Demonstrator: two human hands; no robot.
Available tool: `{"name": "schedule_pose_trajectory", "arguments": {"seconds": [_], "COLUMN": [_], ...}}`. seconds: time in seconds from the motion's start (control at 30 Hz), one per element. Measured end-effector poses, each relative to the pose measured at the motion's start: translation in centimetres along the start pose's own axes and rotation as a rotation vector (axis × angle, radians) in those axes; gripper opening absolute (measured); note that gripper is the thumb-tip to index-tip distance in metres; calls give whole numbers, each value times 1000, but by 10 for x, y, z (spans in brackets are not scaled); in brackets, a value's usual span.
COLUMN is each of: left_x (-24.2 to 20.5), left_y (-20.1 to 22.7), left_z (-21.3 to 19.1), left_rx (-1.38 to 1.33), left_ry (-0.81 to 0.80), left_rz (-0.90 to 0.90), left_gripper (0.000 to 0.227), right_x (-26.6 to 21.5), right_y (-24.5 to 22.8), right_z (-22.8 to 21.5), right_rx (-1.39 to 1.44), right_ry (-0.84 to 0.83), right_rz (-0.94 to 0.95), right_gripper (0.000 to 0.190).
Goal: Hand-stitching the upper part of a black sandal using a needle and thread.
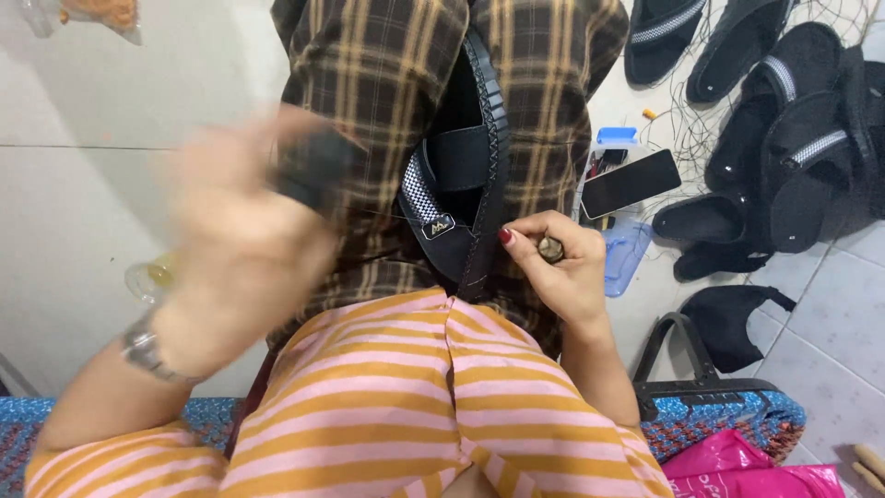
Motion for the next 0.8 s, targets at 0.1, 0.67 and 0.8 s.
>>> {"name": "schedule_pose_trajectory", "arguments": {"seconds": [0.1, 0.67, 0.8], "left_x": [-7, -17, -10], "left_y": [48, 92, 79], "left_z": [36, 140, 123], "left_rx": [-884, -2524, -2582], "left_ry": [-264, -378, -417], "left_rz": [209, -951, -910], "left_gripper": [27, 30, 29], "right_x": [-2, -9, 1], "right_y": [6, 42, 46], "right_z": [-1, 31, 23], "right_rx": [9, 709, 698], "right_ry": [1, 193, 164], "right_rz": [55, 212, 137], "right_gripper": [7, 10, 12]}}
Point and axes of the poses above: each hand's wrist, its own x-axis towards the middle knuckle, its own z-axis out of the palm, y = z × x, the point moved 7 cm from there along x, towards the middle knuckle, and after that the axes turned 3 degrees about x, right-handed, at the moved point
